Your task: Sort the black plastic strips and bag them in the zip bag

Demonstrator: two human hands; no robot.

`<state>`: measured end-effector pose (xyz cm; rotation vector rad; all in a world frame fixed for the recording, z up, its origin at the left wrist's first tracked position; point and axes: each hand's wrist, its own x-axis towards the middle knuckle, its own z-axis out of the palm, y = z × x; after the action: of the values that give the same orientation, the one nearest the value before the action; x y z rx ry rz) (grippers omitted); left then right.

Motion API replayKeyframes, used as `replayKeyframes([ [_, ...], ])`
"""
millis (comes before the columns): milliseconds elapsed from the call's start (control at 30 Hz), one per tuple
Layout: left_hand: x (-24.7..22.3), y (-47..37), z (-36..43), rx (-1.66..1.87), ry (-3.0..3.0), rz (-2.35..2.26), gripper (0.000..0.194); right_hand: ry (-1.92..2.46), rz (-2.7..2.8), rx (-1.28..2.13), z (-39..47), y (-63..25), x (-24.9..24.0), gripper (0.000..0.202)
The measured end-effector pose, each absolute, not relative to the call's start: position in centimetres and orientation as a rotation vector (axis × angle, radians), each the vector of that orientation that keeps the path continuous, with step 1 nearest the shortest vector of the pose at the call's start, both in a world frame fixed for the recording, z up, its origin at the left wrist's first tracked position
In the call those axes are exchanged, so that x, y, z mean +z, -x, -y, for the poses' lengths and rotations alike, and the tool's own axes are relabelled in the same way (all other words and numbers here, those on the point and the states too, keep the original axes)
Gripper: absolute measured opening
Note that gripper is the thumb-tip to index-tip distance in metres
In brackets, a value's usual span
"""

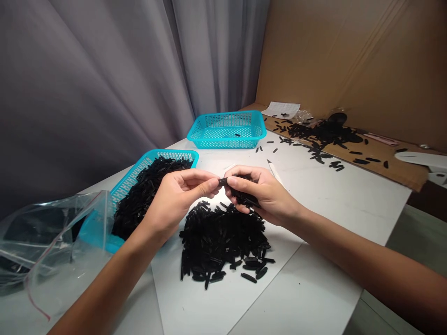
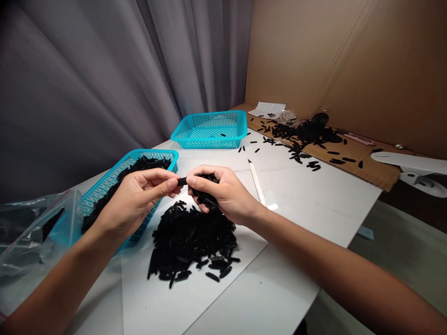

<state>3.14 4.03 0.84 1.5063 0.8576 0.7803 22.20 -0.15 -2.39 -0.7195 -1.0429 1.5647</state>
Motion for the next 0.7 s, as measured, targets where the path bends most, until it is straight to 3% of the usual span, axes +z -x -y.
replayKeyframes([
  [300, 1.3, -3.2, -3.9, 0.721, -1.482, -0.857, 0.018, 0.704, 1.002, 1.623, 0.1, -22.0, -2.6, 0.024],
  [467, 3.2, -0.5, -5.3, 1.148, -2.348, -1.51, 0.014, 0.773, 0.794, 1.737, -0.1, -21.9, -2.8, 0.018],
  [533, 3.9, 0.6, -5.9, 1.131, -2.638, -1.692, 0.019, 0.777, 0.698, 1.791, -0.3, -21.9, -2.9, 0.015],
  [700, 3.7, -0.3, -5.0, 0.976, -2.716, -1.191, 0.017, 0.768, 0.59, 1.893, -0.2, -21.8, -3.2, 0.016],
])
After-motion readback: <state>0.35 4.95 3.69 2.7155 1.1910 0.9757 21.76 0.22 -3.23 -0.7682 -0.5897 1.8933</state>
